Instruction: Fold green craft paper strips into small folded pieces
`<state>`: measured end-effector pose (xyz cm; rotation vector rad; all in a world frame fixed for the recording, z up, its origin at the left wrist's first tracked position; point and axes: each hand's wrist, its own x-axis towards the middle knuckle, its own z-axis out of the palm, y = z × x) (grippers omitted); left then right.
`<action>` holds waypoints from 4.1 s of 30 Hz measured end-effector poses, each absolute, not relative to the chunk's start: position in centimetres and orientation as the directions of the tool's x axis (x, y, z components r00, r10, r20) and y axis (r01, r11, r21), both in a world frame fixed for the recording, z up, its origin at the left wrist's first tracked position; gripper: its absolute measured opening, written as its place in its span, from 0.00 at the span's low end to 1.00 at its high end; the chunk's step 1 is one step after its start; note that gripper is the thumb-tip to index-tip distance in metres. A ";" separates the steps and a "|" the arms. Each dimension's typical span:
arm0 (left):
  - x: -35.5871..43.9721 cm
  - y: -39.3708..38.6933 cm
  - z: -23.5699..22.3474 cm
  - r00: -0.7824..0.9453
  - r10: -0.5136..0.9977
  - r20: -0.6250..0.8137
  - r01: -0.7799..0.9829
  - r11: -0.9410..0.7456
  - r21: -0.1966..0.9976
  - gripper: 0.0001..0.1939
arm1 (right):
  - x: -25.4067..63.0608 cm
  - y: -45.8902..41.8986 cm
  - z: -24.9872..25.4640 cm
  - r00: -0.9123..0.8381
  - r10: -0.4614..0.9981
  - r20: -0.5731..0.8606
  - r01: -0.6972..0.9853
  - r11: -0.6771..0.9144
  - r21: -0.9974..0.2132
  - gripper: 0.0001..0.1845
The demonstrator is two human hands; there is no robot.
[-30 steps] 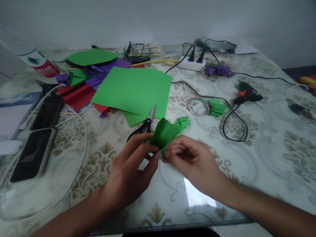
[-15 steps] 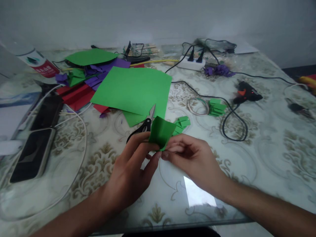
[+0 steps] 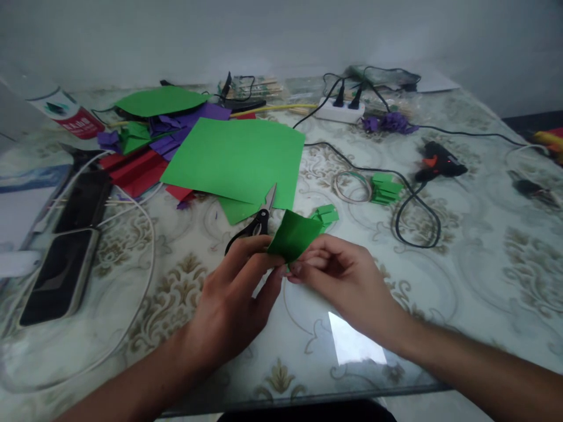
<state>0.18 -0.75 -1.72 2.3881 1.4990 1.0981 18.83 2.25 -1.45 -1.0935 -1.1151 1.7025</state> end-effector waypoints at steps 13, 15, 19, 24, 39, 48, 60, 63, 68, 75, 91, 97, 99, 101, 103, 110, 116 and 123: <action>0.3 -0.9 -1.5 0.207 0.825 0.526 0.771 -0.469 0.431 0.05 | 18.9 2.3 -1.3 -0.283 0.923 -0.262 -0.157 -0.314 -0.936 0.06; 0.3 -0.9 -1.5 0.201 0.831 0.519 0.769 -0.462 0.442 0.04 | 18.9 2.3 -1.3 -0.287 0.920 -0.267 -0.165 -0.322 -0.932 0.06; 0.4 -0.8 -1.5 0.199 0.834 0.514 0.794 -0.445 0.414 0.05 | 18.9 2.4 -1.4 -0.289 0.920 -0.267 -0.181 -0.326 -0.928 0.08; 0.4 -0.9 -1.7 0.194 0.828 0.526 0.809 -0.438 0.392 0.07 | 18.8 2.3 -1.4 -0.261 0.932 -0.250 -0.140 -0.293 -0.946 0.06; 0.0 -0.4 -1.9 0.346 0.759 0.552 0.738 -0.583 0.339 0.06 | 18.8 2.2 -1.4 -0.262 0.935 -0.240 -0.089 -0.271 -0.959 0.04; -0.3 -0.1 -1.7 0.440 0.676 0.592 0.727 -0.655 0.207 0.10 | 18.8 2.3 -1.1 -0.253 0.942 -0.221 -0.061 -0.244 -0.968 0.07; -0.5 -0.1 -1.6 0.429 0.709 0.559 0.724 -0.641 0.257 0.07 | 18.9 2.4 -1.6 -0.268 0.935 -0.232 -0.102 -0.267 -0.958 0.04; -0.4 -0.1 -1.5 0.448 0.709 0.545 0.722 -0.646 0.247 0.08 | 18.9 2.4 -1.4 -0.274 0.938 -0.215 -0.103 -0.250 -0.963 0.04; -0.8 -0.2 -1.6 0.451 0.717 0.531 0.696 -0.655 0.294 0.11 | 19.1 2.7 -0.6 -0.277 0.925 -0.260 -0.053 -0.285 -0.957 0.05; -1.7 -0.5 -2.2 0.459 0.733 0.502 0.674 -0.655 0.340 0.15 | 19.8 3.3 0.0 -0.317 0.892 -0.322 -0.051 -0.355 -0.934 0.10; -1.8 -0.7 -1.8 0.438 0.729 0.526 0.719 -0.635 0.282 0.14 | 19.7 2.7 -0.1 -0.333 0.914 -0.230 -0.026 -0.253 -0.967 0.09; -2.0 -0.4 -1.7 0.457 0.708 0.538 0.696 -0.662 0.280 0.15 | 19.7 2.8 -0.6 -0.387 0.890 -0.241 -0.120 -0.308 -0.944 0.09; -1.9 -0.3 -1.7 0.444 0.717 0.538 0.678 -0.661 0.322 0.15 | 19.8 2.9 -0.7 -0.401 0.878 -0.262 -0.124 -0.336 -0.934 0.10; -1.7 -0.2 -1.7 0.421 0.733 0.534 0.663 -0.650 0.371 0.15 | 19.8 3.0 -0.8 -0.405 0.870 -0.283 -0.129 -0.360 -0.924 0.11; -1.5 -0.2 -1.7 0.402 0.748 0.528 0.657 -0.638 0.403 0.15 | 19.8 3.1 -0.9 -0.406 0.863 -0.300 -0.144 -0.385 -0.912 0.12; -1.5 -0.5 -1.8 0.397 0.740 0.543 0.649 -0.645 0.404 0.15 | 19.7 3.3 -0.5 -0.388 0.861 -0.328 -0.155 -0.412 -0.898 0.14; -1.5 -0.5 -2.0 0.393 0.747 0.536 0.632 -0.643 0.433 0.15 | 19.8 3.5 -0.6 -0.400 0.851 -0.340 -0.141 -0.424 -0.895 0.14; -1.4 -0.4 -2.0 0.388 0.748 0.539 0.632 -0.641 0.435 0.15 | 19.9 3.5 -0.5 -0.429 0.825 -0.367 -0.152 -0.467 -0.871 0.13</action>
